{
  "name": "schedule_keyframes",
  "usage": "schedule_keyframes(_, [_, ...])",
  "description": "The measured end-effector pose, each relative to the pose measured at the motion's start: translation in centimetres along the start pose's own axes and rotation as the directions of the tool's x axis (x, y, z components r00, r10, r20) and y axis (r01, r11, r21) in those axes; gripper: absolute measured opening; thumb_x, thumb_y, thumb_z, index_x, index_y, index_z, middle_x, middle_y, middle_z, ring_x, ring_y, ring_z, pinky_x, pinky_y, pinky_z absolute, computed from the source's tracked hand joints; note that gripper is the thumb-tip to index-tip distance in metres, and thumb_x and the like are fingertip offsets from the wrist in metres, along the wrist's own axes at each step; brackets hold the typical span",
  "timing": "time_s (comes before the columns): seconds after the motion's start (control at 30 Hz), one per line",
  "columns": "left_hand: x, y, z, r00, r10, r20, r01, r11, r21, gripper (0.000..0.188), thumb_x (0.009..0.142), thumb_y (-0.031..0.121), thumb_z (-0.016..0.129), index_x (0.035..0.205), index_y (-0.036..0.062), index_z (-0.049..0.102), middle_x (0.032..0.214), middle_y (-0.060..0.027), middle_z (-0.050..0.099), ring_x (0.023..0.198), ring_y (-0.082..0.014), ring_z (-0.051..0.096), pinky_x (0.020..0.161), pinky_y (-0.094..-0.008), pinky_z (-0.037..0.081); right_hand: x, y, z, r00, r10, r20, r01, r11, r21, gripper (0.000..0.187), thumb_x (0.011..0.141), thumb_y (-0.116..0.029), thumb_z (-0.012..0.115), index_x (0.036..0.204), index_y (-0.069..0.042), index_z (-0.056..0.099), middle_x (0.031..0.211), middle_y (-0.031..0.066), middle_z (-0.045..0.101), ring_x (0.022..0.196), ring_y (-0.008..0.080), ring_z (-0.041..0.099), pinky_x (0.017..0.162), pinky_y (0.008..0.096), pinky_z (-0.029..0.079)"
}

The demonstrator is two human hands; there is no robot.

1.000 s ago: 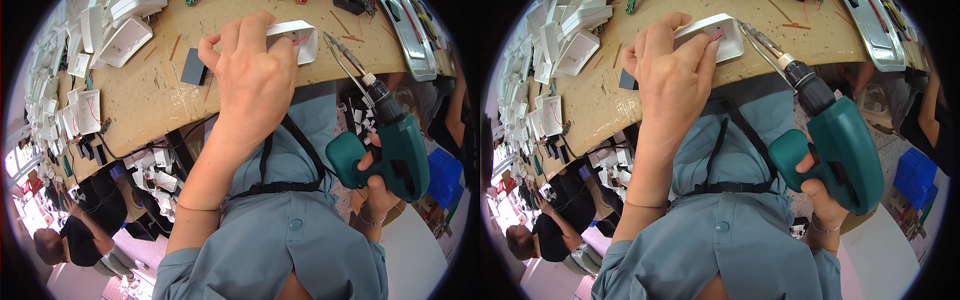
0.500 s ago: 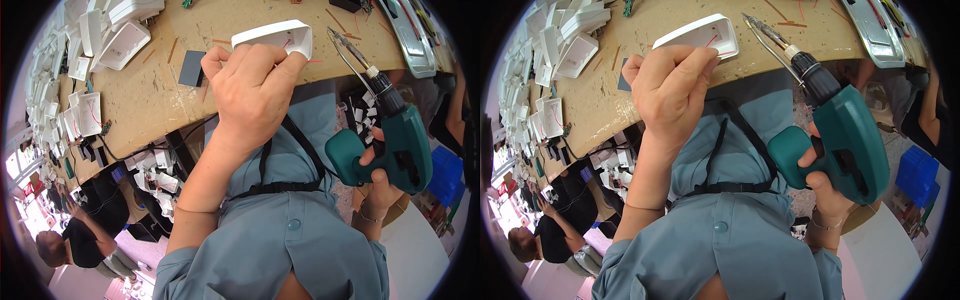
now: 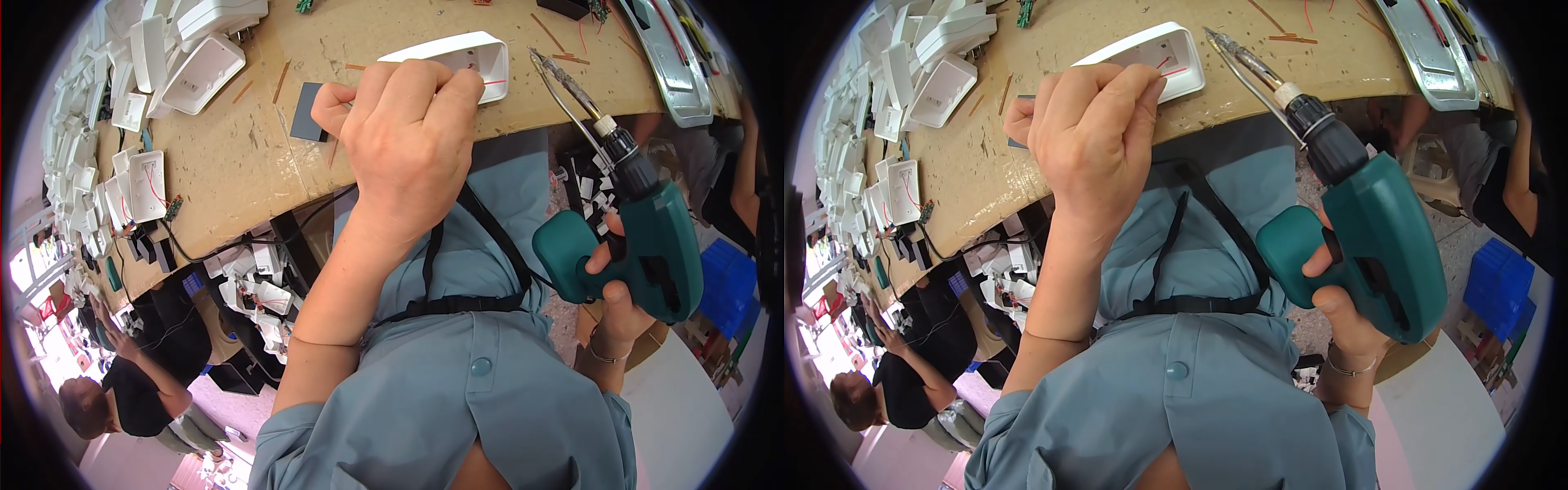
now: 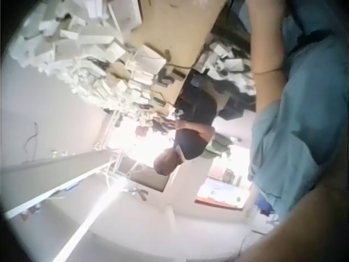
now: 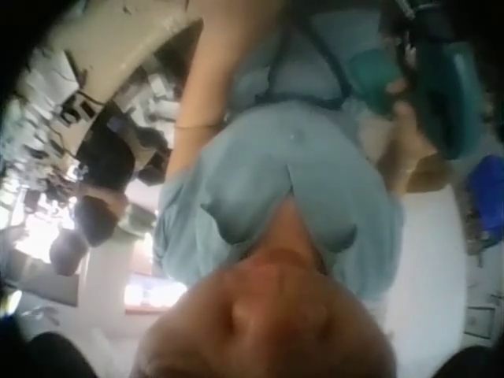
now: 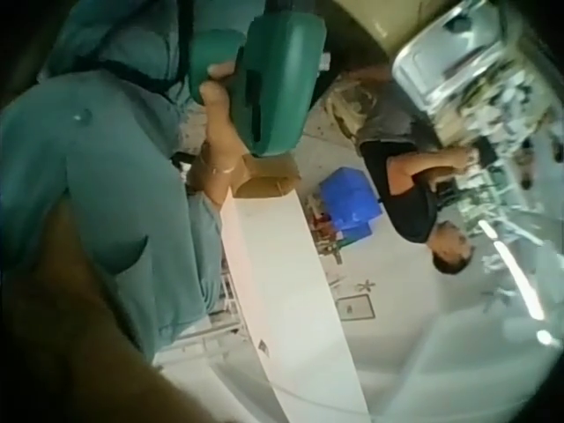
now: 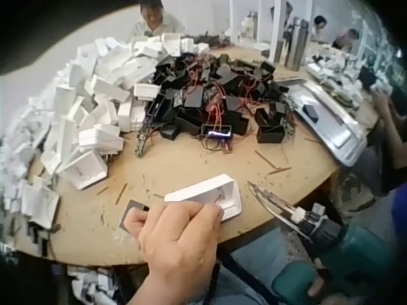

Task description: Soldering wires and electronic components into small white plastic enclosures at a production workstation.

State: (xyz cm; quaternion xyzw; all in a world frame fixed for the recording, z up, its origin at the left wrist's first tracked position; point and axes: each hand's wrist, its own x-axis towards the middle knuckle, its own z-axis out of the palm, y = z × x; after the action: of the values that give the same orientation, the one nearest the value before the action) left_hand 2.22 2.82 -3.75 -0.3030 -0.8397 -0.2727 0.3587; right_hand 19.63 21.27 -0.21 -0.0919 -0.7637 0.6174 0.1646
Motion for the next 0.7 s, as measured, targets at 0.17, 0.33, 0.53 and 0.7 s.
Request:
schedule_keyframes(0.17, [0.1,0.2,0.0,0.998,-0.042,-0.043,0.044,0.997,0.063,0.009,0.063,0.008,0.065,0.068,0.0131,0.059,0.084,0.0033,0.053,0.078,-0.0162,0.048,0.071,-0.0364,0.023,-0.4,0.1,-0.6,0.998,-0.003,0.066,0.008,0.997,-0.073,0.073,0.074,-0.036,0.075,0.122,0.01,0.044,0.112,0.0217,0.058,0.071,0.0153,0.059,0.065,0.0247,0.047])
schedule_keyframes(0.33, [0.3,0.4,0.2,0.996,-0.082,-0.019,0.084,0.989,0.119,0.006,0.069,0.016,0.071,0.072,0.0122,0.067,0.094,-0.0018,0.057,0.088,-0.0204,0.047,0.077,-0.0358,0.025,-0.8,1.0,-1.2,0.992,0.029,0.126,-0.014,0.993,-0.114,0.07,0.075,-0.032,0.074,0.122,0.01,0.044,0.113,0.0212,0.057,0.074,0.016,0.059,0.069,0.0272,0.047])
schedule_keyframes(0.53, [0.8,0.1,0.3,0.997,-0.071,0.042,0.064,0.986,0.156,0.004,0.068,0.013,0.068,0.07,0.0103,0.067,0.095,-0.0003,0.059,0.088,-0.0196,0.051,0.082,-0.0398,0.025,-0.6,1.3,-0.3,0.983,0.124,0.137,-0.123,0.992,-0.016,0.07,0.074,-0.029,0.075,0.125,0.007,0.043,0.114,0.0209,0.057,0.074,0.016,0.059,0.072,0.0295,0.047])
schedule_keyframes(0.7, [0.9,-0.1,0.7,0.994,-0.094,0.058,0.084,0.985,0.151,0.004,0.067,0.012,0.067,0.07,0.009,0.067,0.091,0.0013,0.058,0.085,-0.0181,0.053,0.083,-0.0419,0.026,-0.2,1.7,0.4,0.982,0.143,0.125,-0.146,0.989,0.021,0.071,0.072,-0.027,0.077,0.125,0.006,0.044,0.114,0.0203,0.058,0.074,0.0155,0.059,0.072,0.0296,0.047])
